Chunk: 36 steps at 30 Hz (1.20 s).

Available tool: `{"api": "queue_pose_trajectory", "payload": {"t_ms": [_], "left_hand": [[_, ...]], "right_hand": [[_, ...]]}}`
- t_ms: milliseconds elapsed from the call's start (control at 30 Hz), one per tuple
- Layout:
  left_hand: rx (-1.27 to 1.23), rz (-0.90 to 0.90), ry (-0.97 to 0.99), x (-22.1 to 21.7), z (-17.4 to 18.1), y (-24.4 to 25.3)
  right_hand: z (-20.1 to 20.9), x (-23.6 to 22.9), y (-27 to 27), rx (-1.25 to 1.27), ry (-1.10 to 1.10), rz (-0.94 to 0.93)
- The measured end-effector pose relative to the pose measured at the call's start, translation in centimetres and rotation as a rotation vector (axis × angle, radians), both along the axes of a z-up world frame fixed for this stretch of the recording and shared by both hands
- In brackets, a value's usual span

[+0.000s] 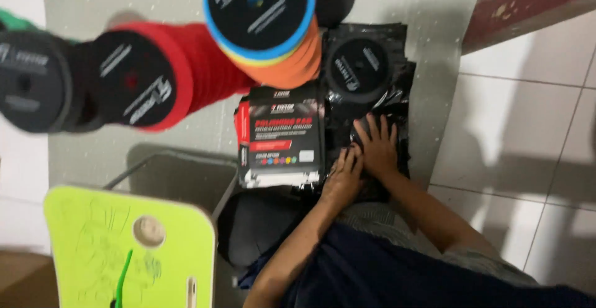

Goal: The person places a rectangular box into a black plastic shipping bag, folds the top edges of the bag over the box, and seals the bag by pressing the adhesive strip. The person is sitting on the floor with stacks of colored polishing pads visible nearby.

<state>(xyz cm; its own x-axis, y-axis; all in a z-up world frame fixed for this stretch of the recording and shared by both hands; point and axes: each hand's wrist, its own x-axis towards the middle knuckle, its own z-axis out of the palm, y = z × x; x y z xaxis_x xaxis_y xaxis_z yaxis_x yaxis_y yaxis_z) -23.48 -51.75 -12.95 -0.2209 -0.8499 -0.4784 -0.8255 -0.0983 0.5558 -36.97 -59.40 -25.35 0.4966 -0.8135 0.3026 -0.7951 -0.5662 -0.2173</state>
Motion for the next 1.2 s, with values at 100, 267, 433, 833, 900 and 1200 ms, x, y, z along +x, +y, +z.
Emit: {"api": "queue_pose_trajectory", "payload": {"t_ms": [100,267,433,833,900,1200], "left_hand": [[0.069,-0.069,-0.175,-0.9,-8.2,0.9],[-0.141,-0.123,-0.323,-1.2,-7.6,0.0],[-0.029,-0.045,-0.208,-1.6,-7.9,-1.2],[-0.649,0.052,-0.358,-2.1,-19.6,2.5],[-0.636,-0.112,-0.413,-1.7,-16.9,2.2],[0.297,0.715,0.322,-0.6,-11.3,7.9]], "right_hand": [[-0.1,0.2,-0.5,-0.003,-0.007,-0.025],[-0.6,0.2,-0.4,0.074,-0.017,-0.052],[-0.5,0.0,-0.6,0.1,0.042,-0.066],[0.8,-0.1,-0.1,-0.069,-0.033,0.025],[-0.4,0.0,-0.5,-0.096,-0.003,0.054],[3.1,-0.5,-4.5,0.792,0.022,-0.073]]}}
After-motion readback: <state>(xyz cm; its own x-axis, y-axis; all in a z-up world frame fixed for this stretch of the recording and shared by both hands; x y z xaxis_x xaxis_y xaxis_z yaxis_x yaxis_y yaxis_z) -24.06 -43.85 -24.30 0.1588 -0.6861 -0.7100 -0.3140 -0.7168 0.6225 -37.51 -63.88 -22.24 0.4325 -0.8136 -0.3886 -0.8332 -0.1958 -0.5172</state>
